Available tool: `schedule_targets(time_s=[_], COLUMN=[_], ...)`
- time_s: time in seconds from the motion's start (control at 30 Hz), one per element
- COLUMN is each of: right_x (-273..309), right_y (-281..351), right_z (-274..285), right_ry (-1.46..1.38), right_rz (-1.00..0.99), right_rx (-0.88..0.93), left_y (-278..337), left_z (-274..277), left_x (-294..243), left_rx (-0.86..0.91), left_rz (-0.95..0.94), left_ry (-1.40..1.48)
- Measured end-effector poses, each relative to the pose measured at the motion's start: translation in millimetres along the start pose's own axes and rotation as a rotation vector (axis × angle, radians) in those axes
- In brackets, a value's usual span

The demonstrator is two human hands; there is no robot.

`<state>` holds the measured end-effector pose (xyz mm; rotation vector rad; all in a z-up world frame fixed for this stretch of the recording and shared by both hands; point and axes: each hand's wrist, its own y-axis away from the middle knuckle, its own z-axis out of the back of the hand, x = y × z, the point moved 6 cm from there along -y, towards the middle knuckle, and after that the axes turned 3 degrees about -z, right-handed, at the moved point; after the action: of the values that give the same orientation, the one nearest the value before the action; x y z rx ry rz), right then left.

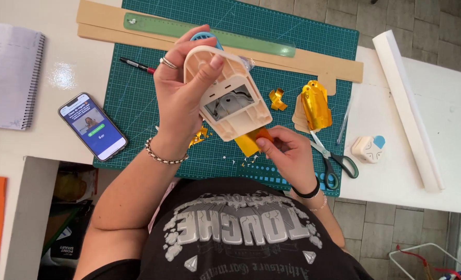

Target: Using a manual craft punch to cut decorative shapes out of gold foil on a cutting mat.

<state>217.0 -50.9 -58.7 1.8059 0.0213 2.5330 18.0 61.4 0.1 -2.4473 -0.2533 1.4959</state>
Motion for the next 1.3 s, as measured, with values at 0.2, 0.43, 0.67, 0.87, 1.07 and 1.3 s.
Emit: schedule_targets(time_s=[0.2,0.43,0.67,0.87,1.07,1.3], right_x=[-12.0,-40.0,-79.7,-70.9,-73.7,-74.1], right_y=[-3.6,-9.1,-16.9,-22.3,-17.0,-14.6], right_z=[-4.4,-6.0,-35.5,-43.2,-45.9,-47.6], right_ry=[-0.183,-0.226,-0.852,-0.941,-1.011,-0.999], right_rz=[0.072,0.071,0.077,0.099,0.104,0.068], right_rx=[-0.055,-0.146,0.108,0.015,0.083,0.046], left_y=[0.7,7.5,6.5,9.2,8.3,7.9], left_z=[2.5,-2.0,-5.0,-10.6,-9.8,-12.7], left_x=[4.3,5.5,-4.0,-5.6,-14.5,-21.2], left_rx=[0.003,-0.062,-0.043,-0.024,-0.014,-0.005], left_rz=[0.083,0.086,0.046,0.065,-0.021,-0.049], left_ry=[0.092,0.122,0.086,0.063,-0.075,-0.137])
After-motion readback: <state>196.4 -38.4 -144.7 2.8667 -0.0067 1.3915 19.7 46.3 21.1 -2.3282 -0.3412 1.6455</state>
